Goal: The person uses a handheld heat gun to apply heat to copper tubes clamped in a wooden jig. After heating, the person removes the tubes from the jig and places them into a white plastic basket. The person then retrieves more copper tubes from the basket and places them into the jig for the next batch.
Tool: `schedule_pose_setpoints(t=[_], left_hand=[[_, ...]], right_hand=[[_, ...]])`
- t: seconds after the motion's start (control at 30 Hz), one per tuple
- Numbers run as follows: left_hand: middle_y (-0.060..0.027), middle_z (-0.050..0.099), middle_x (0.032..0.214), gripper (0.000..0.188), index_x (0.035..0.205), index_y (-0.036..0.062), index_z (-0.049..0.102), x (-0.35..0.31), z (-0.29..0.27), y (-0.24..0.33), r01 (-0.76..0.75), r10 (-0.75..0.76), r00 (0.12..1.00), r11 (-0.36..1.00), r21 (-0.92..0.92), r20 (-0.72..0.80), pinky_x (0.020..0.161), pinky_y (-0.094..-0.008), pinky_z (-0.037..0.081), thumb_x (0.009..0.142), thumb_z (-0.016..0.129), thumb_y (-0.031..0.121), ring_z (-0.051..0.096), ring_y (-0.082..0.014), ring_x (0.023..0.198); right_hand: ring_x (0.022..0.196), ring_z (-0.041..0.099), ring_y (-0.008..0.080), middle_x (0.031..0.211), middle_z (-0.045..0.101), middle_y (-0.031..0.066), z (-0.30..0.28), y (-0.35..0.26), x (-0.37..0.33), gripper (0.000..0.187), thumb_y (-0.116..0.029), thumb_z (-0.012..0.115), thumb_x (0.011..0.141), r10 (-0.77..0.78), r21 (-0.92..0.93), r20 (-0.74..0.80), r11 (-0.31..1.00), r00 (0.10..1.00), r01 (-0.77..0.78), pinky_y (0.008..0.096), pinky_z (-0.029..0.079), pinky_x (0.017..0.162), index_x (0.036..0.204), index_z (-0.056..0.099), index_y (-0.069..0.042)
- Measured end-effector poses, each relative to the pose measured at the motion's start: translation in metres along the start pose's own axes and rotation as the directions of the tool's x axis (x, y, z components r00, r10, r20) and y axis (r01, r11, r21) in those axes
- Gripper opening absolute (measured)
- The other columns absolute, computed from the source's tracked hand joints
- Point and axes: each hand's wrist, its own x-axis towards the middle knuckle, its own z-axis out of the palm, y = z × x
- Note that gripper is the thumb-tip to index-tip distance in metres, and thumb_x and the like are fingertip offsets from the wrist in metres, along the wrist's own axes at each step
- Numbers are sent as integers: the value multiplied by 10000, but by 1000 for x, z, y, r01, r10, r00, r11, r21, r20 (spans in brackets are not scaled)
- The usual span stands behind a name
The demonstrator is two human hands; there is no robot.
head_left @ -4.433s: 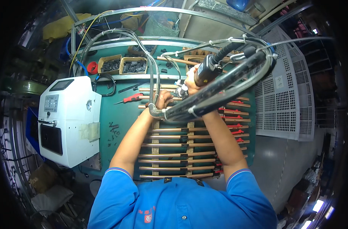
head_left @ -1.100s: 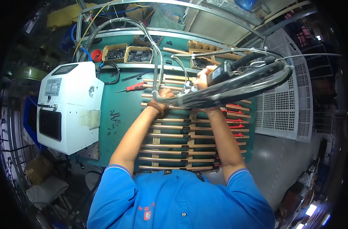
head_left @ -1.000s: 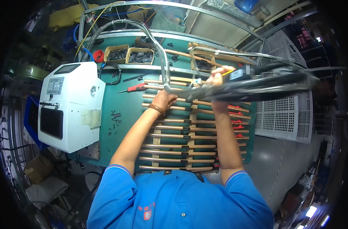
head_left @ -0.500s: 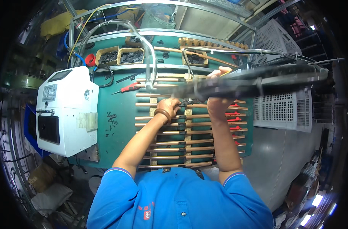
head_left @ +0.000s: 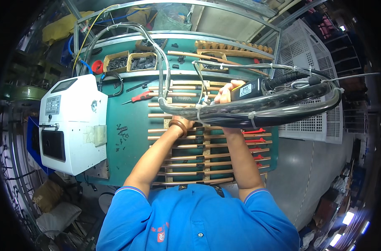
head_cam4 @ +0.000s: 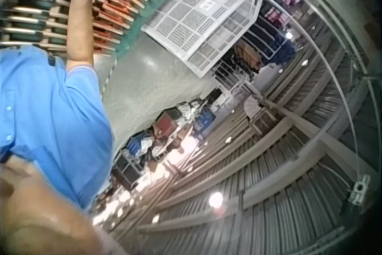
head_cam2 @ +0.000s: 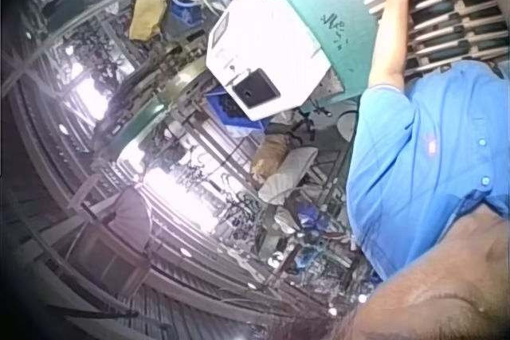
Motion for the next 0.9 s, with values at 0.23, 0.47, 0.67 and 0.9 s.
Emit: schedule_pose_setpoints(t=[0.23, 0.47, 0.67, 0.9], left_hand=[[-126, 556, 1223, 459, 1204, 128, 560, 4, 1, 5, 43, -56, 996, 982, 182, 66, 1008, -432, 351, 802, 609, 344, 481, -328, 1160], [-116, 603, 1079, 262, 1024, 121, 600, 4, -26, 78, 25, -79, 988, 933, 358, 136, 897, -400, 433, 813, 578, 276, 564, -320, 1016], [-100, 622, 993, 201, 955, 112, 621, -3, -43, 82, 20, -45, 995, 968, 248, 94, 832, -370, 466, 809, 577, 242, 592, -282, 933], [-81, 636, 935, 202, 941, 107, 645, 3, -69, 44, -141, 143, 980, 990, -24, 140, 787, -354, 480, 790, 598, 234, 600, -228, 880]], right_hand=[[643, 502, 87, 815, 480, 34, -5, 7, 2, 267, -1, 528, 893, -62, -60, 5, 996, 998, 62, 217, 481, 578, 1126, 434, -89], [650, 498, 83, 823, 479, 29, -12, 10, 2, 263, 11, 519, 886, 70, 252, 35, 965, 997, -77, 219, 480, 584, 1114, 436, -91], [677, 506, 77, 853, 486, 32, 2, 7, -6, 262, 54, 508, 867, 291, 454, 33, 848, 956, -274, 217, 492, 607, 1082, 451, -86], [1049, 582, 220, 1208, 560, 160, -24, 46, -3, 468, -199, 607, 882, -42, 771, 512, 463, 858, -438, 352, 516, 887, 1310, 461, -80]])
